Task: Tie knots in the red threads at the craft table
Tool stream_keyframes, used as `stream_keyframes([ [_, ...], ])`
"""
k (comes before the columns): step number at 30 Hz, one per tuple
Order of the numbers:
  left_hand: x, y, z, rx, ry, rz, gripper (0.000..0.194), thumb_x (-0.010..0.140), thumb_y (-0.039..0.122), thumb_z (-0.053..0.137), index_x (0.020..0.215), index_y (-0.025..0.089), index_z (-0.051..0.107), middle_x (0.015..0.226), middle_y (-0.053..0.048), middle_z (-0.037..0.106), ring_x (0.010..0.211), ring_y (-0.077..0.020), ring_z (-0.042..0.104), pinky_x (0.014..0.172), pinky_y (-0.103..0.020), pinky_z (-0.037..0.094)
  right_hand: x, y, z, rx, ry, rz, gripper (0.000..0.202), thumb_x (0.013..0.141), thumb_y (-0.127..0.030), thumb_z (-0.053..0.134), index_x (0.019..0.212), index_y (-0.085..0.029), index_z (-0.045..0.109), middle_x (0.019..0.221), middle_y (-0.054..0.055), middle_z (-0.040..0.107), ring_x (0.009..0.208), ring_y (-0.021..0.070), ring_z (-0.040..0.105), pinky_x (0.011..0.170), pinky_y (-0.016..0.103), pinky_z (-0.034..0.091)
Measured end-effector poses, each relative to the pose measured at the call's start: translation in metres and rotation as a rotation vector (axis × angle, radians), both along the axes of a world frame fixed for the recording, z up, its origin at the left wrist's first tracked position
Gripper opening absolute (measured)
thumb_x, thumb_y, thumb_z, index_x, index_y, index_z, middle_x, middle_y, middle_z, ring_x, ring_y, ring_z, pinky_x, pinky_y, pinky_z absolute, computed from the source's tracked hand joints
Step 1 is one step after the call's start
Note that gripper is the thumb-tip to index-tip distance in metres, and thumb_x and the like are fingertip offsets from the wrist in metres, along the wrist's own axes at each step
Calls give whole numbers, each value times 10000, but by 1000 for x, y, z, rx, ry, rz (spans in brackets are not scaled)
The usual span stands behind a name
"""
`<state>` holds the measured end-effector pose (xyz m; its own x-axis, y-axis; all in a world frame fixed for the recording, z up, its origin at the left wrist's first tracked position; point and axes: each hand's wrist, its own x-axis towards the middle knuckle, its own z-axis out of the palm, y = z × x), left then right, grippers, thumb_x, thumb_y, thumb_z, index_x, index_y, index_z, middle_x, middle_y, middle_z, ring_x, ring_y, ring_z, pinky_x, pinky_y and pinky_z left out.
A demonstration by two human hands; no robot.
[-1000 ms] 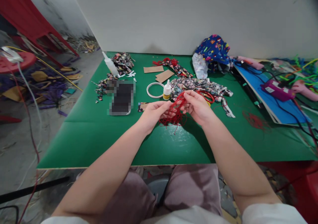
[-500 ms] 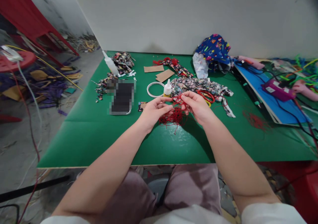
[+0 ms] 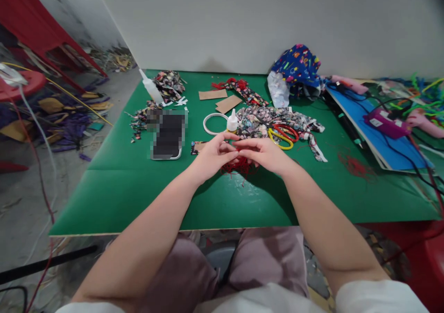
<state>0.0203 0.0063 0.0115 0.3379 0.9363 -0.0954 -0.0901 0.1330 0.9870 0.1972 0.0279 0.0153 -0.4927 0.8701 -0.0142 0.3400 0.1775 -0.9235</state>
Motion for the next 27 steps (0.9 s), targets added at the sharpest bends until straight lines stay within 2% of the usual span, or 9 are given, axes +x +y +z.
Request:
stream_keyframes([
  [3,-2,1,-3,45,56,-5,328,748,170,619,1050,177,492,672,38,618,646,-84,600,641,-210,458,0,1,-2,-100,-15,-4,282,746,-355,601,967,-211,703,694,-4,671,476,82,474,438,217,394],
  [8,-3,3,-6,119,194,4,307,741,203,624,1031,179,529,720,9,631,662,-105,585,638,-236,442,5,6,-3,4,-80,-70,127,726,-273,622,712,-176,702,629,0,644,560,104,520,555,249,399],
  [14,-3,2,-12,175,396,21,296,757,264,598,1038,178,563,743,-19,633,690,-150,598,666,-292,468,4,6,2,-22,106,-238,151,730,-322,631,735,-173,656,611,-20,610,511,75,473,513,225,368],
  [17,-1,-3,-7,324,577,176,276,776,316,580,1007,168,605,864,-65,648,815,-187,594,760,-335,455,1,4,5,-124,251,-322,151,721,-324,636,724,-173,627,538,-42,571,421,49,399,428,201,309],
  [20,3,-11,3,503,714,363,220,802,336,549,856,160,669,915,-79,634,911,-210,557,850,-351,401,-2,3,5,-154,335,-377,143,720,-317,638,720,-176,612,512,-51,557,394,41,384,398,191,285],
  [21,5,-14,6,501,701,361,239,812,349,535,794,160,680,859,-69,635,882,-206,559,835,-342,399,-3,3,4,-140,345,-379,144,724,-321,637,729,-178,614,513,-52,557,397,43,391,400,191,292],
  [23,11,-18,8,395,582,263,293,829,373,507,734,167,693,748,-42,633,792,-185,565,783,-320,407,-5,1,2,-83,336,-369,150,739,-333,629,749,-184,622,520,-51,559,412,51,413,417,196,322],
  [25,17,-20,6,213,380,198,296,832,381,501,799,175,710,737,-24,651,746,-163,566,745,-299,417,-8,-1,-1,17,283,-355,141,755,-331,617,761,-192,631,558,-41,590,447,66,461,457,210,373],
  [27,22,-20,1,24,148,218,282,815,381,530,893,176,707,805,-26,675,757,-152,572,706,-275,430,-11,-4,-4,158,194,-345,124,770,-319,603,766,-202,644,639,-20,642,529,93,540,532,233,435],
])
